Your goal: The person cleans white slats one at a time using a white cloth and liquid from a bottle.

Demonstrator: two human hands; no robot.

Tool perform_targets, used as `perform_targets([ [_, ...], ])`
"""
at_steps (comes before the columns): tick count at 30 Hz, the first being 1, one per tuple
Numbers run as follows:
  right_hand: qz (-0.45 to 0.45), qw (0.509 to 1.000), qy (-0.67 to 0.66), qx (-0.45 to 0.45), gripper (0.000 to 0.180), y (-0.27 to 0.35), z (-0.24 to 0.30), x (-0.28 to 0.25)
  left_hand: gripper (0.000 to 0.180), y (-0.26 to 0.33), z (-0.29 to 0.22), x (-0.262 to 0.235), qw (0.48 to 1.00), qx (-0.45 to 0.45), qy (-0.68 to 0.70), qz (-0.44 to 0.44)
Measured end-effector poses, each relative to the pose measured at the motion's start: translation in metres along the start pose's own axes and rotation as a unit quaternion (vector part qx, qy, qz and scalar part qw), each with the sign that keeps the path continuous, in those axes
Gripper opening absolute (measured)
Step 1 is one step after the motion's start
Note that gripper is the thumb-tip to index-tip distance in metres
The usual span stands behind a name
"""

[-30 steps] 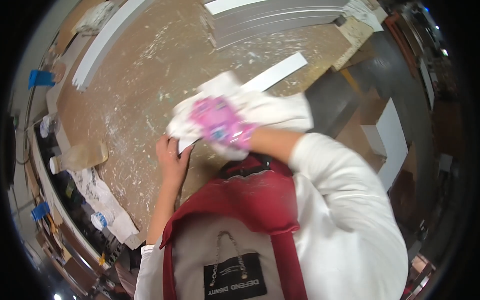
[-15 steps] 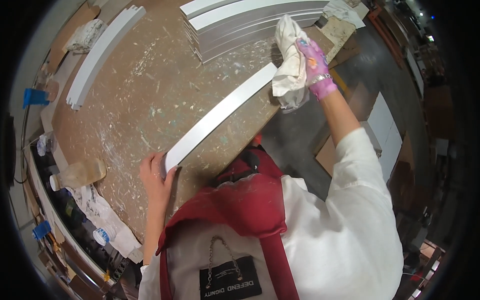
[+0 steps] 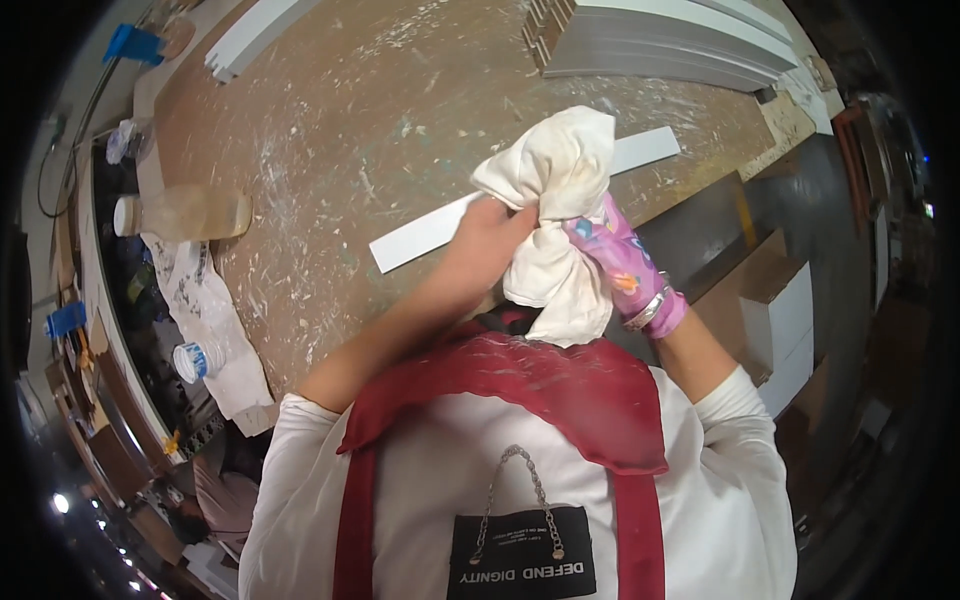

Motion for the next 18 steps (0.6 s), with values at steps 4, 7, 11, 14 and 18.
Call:
perform_targets([
  [4, 0.008, 0.998, -0.023, -0.057, 0.039, -0.015, 0.024, -0.009, 0.032, 0.035, -0.036, -0.071, 0.946, 0.150, -0.280, -0.060],
  [7, -0.011, 0.983, 0.107, -0.150, 0.027, -0.034, 0.035, -0.011, 0.038, 0.063, -0.023, -0.132, 0.819, 0.227, -0.489, -0.195],
  [11, 0.155, 0.697, 0.511, -0.478, 0.031, -0.011, 0.024, 0.143, 0.042, 0.074, 0.029, -0.156, 0.736, 0.266, -0.581, -0.224],
  [14, 0.118, 0.673, 0.564, -0.464, 0.043, -0.019, -0.022, 0.133, 0.050, 0.070, 0.026, -0.158, 0.841, 0.231, -0.434, -0.228],
  [18, -0.068, 0.583, 0.761, -0.277, 0.050, -0.099, -0.018, -0.043, 0.045, 0.074, 0.013, -0.150, 0.784, 0.248, -0.527, -0.216],
])
Point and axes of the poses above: each hand's wrist, its own y-axis away from the middle knuckle, its own x-axis out of the palm, z = x × y, the point moved 6 cm from there along -y, towards the middle knuckle, and after that the axes turned 7 degrees about -z, right-handed, at the moved point
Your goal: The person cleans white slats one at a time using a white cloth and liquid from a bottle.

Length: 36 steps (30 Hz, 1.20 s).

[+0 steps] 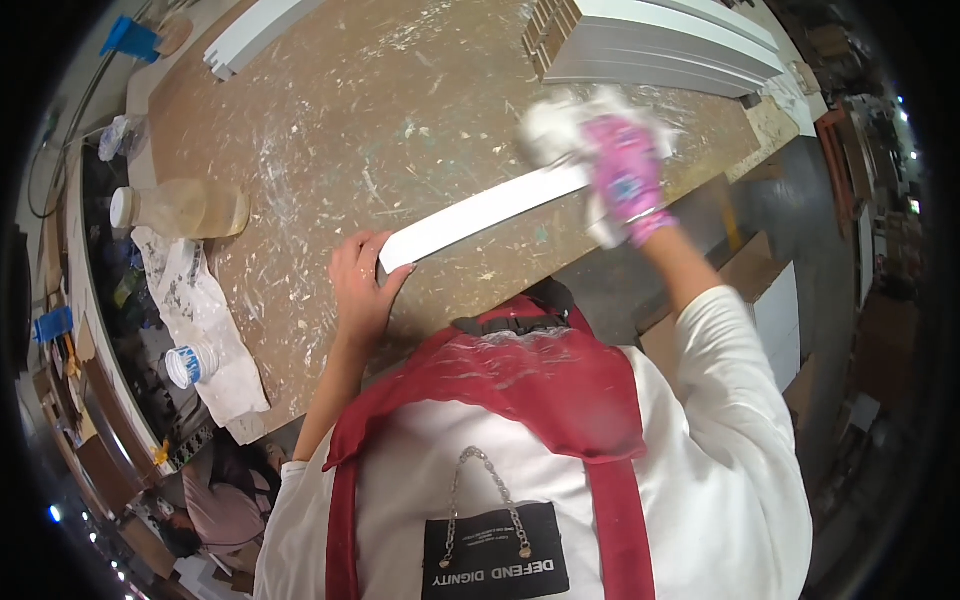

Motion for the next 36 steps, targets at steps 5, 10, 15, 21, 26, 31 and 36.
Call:
perform_targets([
  [5, -0.171, 0.944, -0.166, 0.227, 0.034, 0.017, -0.126, -0.066, 0.036, -0.008, -0.002, -0.003, 0.998, -0.002, 0.056, 0.027],
  [10, -0.162, 0.963, -0.039, -0.212, 0.048, 0.005, 0.092, -0.140, 0.026, 0.007, 0.031, 0.021, 0.893, -0.254, 0.262, 0.263],
  [15, -0.179, 0.873, -0.383, -0.242, 0.019, 0.019, 0.179, -0.097, 0.030, -0.032, -0.034, 0.008, 0.914, -0.086, 0.368, 0.147],
  [21, -0.096, 0.987, 0.086, 0.093, 0.048, 0.037, -0.134, 0.024, 0.031, 0.015, 0.002, 0.027, 0.689, -0.524, 0.461, 0.197],
  [26, -0.215, 0.749, -0.437, 0.450, 0.035, 0.063, -0.210, 0.015, 0.035, 0.023, 0.013, 0.024, 0.689, -0.545, 0.447, 0.167],
  [31, -0.207, 0.857, -0.404, 0.244, 0.033, 0.071, -0.177, -0.022, 0.039, 0.007, 0.028, -0.016, 0.729, -0.478, 0.463, 0.159],
  [36, -0.078, 0.590, -0.745, 0.301, 0.045, 0.046, -0.082, -0.064, 0.039, 0.003, 0.050, -0.053, 0.774, -0.465, 0.414, 0.114],
])
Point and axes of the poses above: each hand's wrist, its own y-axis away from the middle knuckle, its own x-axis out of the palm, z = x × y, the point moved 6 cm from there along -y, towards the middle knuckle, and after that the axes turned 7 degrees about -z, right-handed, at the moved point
